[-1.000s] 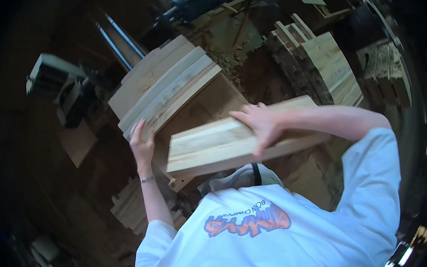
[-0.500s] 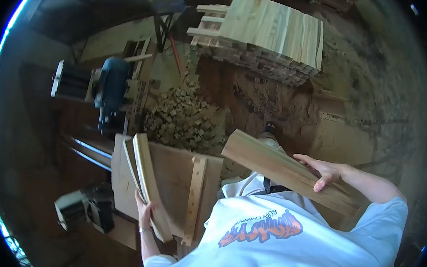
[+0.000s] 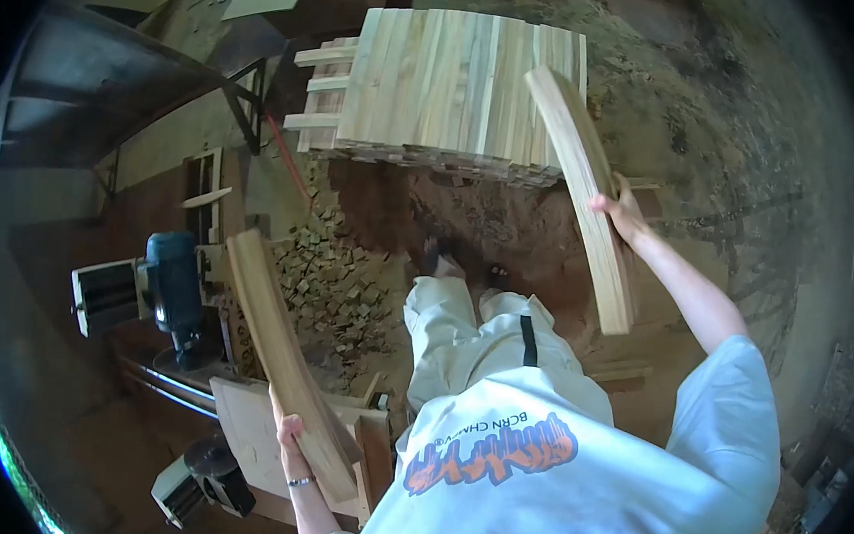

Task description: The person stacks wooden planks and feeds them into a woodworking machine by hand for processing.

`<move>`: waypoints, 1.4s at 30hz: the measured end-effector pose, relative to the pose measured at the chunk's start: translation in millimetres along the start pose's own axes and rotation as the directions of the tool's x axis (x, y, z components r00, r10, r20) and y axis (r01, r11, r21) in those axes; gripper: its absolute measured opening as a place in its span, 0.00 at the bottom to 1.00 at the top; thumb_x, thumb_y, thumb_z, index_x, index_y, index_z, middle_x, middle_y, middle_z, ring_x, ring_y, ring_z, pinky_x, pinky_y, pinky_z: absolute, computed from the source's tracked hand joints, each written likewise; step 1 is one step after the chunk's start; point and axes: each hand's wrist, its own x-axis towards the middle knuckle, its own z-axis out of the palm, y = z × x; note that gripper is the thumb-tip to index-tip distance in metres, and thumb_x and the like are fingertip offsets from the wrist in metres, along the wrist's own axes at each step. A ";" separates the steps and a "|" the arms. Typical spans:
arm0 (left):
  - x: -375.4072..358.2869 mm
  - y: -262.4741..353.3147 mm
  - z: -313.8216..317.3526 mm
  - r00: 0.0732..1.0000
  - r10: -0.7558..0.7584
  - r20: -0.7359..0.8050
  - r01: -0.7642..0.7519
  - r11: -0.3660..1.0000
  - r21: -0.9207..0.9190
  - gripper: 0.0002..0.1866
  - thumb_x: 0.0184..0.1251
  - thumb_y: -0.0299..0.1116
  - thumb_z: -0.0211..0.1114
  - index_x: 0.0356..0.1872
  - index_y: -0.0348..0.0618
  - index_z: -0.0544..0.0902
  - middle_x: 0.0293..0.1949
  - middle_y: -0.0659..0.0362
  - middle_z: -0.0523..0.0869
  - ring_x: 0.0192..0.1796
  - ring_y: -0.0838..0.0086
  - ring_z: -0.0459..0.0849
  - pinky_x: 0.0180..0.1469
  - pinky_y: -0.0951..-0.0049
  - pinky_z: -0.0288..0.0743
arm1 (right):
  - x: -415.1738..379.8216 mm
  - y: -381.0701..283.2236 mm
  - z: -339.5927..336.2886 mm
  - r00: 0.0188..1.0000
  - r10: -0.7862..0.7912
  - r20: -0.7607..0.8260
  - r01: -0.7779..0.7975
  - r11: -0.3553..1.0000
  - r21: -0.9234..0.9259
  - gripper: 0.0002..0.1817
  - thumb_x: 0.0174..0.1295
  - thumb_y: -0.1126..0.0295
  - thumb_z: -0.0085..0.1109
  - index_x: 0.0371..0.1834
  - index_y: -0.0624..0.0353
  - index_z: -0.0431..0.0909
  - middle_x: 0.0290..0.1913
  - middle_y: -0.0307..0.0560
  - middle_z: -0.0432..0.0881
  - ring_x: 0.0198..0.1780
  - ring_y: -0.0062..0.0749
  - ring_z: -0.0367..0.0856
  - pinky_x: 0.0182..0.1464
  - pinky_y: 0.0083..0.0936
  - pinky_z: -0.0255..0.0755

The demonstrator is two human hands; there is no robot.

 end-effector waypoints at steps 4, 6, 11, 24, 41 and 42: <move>136.8 64.2 87.8 0.986 0.083 0.145 -0.079 0.996 -0.029 0.69 0.27 0.49 0.81 0.75 0.42 0.48 0.64 0.49 0.67 0.62 0.60 0.72 0.62 0.63 0.69 | 101.9 -6.8 3.7 0.932 0.147 -0.333 -0.212 0.963 -0.168 0.68 0.32 0.42 0.71 0.76 0.59 0.42 0.68 0.67 0.58 0.70 0.54 0.60 0.68 0.44 0.60; 181.4 72.0 112.8 0.966 0.117 0.230 -0.105 0.992 -0.063 0.70 0.26 0.50 0.81 0.75 0.42 0.48 0.63 0.49 0.67 0.62 0.61 0.72 0.62 0.63 0.70 | 144.7 -20.7 10.3 0.847 0.194 -0.495 -0.341 0.912 -0.228 0.73 0.29 0.41 0.75 0.76 0.58 0.37 0.69 0.71 0.52 0.69 0.62 0.59 0.69 0.51 0.58; 304.1 91.0 203.2 0.917 0.069 0.393 -0.093 0.995 0.041 0.73 0.26 0.55 0.82 0.75 0.39 0.45 0.67 0.48 0.63 0.69 0.57 0.64 0.71 0.58 0.57 | 246.9 -48.0 34.2 0.754 0.242 -0.611 -0.523 0.783 -0.336 0.72 0.33 0.40 0.77 0.76 0.58 0.38 0.68 0.69 0.55 0.68 0.59 0.58 0.66 0.53 0.59; 430.7 85.8 396.2 0.905 0.019 0.425 -0.113 0.974 0.196 0.73 0.27 0.59 0.81 0.74 0.36 0.46 0.65 0.44 0.64 0.68 0.55 0.64 0.70 0.56 0.59 | 292.1 1.6 27.7 0.829 0.278 -0.485 -0.434 0.867 -0.245 0.74 0.23 0.34 0.79 0.71 0.69 0.49 0.64 0.69 0.65 0.66 0.56 0.66 0.65 0.48 0.63; 404.1 79.6 619.3 0.978 0.196 0.065 -0.171 0.594 0.786 0.70 0.25 0.50 0.79 0.74 0.46 0.46 0.62 0.35 0.58 0.65 0.41 0.59 0.67 0.39 0.53 | 303.9 40.3 -28.9 0.994 0.056 0.092 -0.107 0.629 0.770 0.48 0.68 0.32 0.31 0.73 0.69 0.53 0.74 0.60 0.56 0.75 0.44 0.52 0.75 0.33 0.47; 396.1 75.2 644.2 0.970 0.241 0.019 -0.134 0.472 0.872 0.70 0.25 0.51 0.80 0.74 0.47 0.44 0.62 0.33 0.58 0.64 0.39 0.59 0.66 0.36 0.52 | 302.5 35.7 -32.1 0.994 0.055 0.096 -0.109 0.634 0.766 0.48 0.68 0.32 0.31 0.73 0.69 0.53 0.74 0.60 0.56 0.75 0.44 0.52 0.75 0.33 0.47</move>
